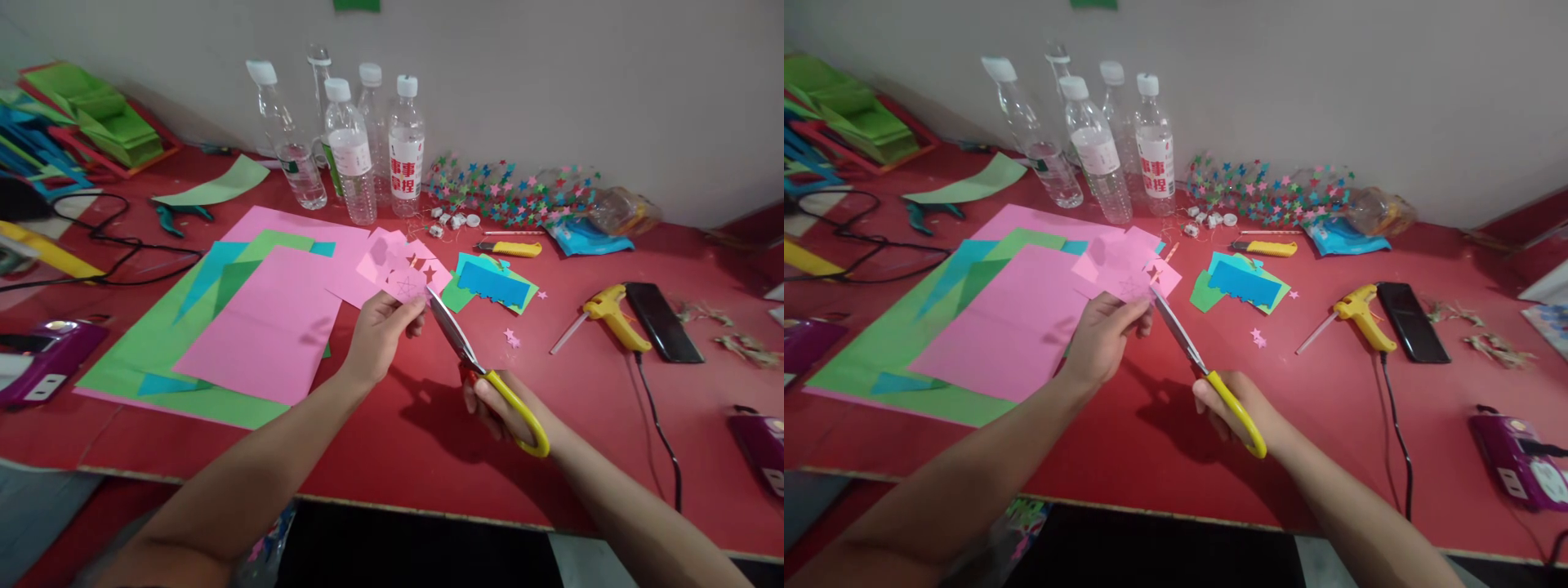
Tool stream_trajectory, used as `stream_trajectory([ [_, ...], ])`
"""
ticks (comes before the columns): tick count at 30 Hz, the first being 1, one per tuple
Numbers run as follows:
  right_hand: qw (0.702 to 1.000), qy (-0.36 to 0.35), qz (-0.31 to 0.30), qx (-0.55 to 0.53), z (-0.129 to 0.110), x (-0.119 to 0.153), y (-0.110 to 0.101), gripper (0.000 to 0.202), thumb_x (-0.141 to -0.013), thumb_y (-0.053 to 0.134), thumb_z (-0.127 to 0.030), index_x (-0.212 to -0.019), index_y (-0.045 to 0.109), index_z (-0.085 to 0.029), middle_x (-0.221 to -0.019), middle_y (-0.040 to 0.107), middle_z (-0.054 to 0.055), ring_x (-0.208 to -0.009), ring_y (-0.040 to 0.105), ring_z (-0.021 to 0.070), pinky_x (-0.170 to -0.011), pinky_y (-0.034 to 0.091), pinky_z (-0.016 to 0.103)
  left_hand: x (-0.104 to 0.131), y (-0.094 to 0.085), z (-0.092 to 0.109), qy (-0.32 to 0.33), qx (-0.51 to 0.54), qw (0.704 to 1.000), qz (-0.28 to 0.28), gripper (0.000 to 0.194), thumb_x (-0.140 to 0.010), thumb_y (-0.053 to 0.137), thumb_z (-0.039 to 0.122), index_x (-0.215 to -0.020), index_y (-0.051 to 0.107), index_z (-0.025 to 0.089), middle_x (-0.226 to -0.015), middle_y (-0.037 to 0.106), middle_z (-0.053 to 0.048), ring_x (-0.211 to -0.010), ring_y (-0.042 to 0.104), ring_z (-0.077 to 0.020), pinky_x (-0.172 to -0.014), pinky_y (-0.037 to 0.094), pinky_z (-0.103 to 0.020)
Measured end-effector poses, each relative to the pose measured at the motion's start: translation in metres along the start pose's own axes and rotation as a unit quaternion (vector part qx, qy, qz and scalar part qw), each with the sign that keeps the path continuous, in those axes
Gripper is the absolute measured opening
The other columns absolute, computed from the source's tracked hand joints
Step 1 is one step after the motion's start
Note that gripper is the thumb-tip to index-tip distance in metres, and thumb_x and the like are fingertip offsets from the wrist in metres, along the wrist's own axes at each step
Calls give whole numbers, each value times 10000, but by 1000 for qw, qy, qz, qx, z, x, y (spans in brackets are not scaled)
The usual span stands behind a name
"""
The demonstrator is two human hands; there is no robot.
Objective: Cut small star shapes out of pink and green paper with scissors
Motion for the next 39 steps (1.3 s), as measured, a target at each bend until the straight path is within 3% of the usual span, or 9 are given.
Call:
stream_trajectory([
  [12,998,50,43,8,8,0,-1,520,-846,405,-675,-648,468,-198,-361,433,-63,-293,372,66,-348,283,182,-1,0,-5,-16,-17,1000,2,158,-802,645,287,-700,635,167,-582,584,28,-518,522,-60,-510,425,-196],
  [17,997,57,49,9,5,0,-1,555,-806,410,-724,-635,467,-199,-350,432,-59,-286,362,62,-343,280,180,-2,0,-6,-23,-14,1000,2,165,-803,647,301,-710,648,164,-588,588,26,-517,518,-59,-509,422,-194],
  [22,998,46,31,-5,7,0,0,592,-791,390,-768,-678,485,-195,-360,426,-69,-291,340,60,-340,285,178,-1,1,-5,-19,-29,999,-11,174,-807,642,299,-694,636,167,-582,577,30,-524,516,-58,-516,419,-192],
  [39,999,21,28,36,3,2,-10,504,-850,427,-659,-642,465,-201,-366,427,-66,-312,366,68,-378,289,199,-7,-6,10,12,-45,999,-11,133,-774,623,225,-652,596,178,-557,511,39,-504,462,-62,-486,382,-200],
])
Point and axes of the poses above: each hand's wrist, its own x-axis away from the middle knuckle, its own y-axis out of the palm, z = x × y, the point moved 7 cm from there along -x, towards the middle knuckle
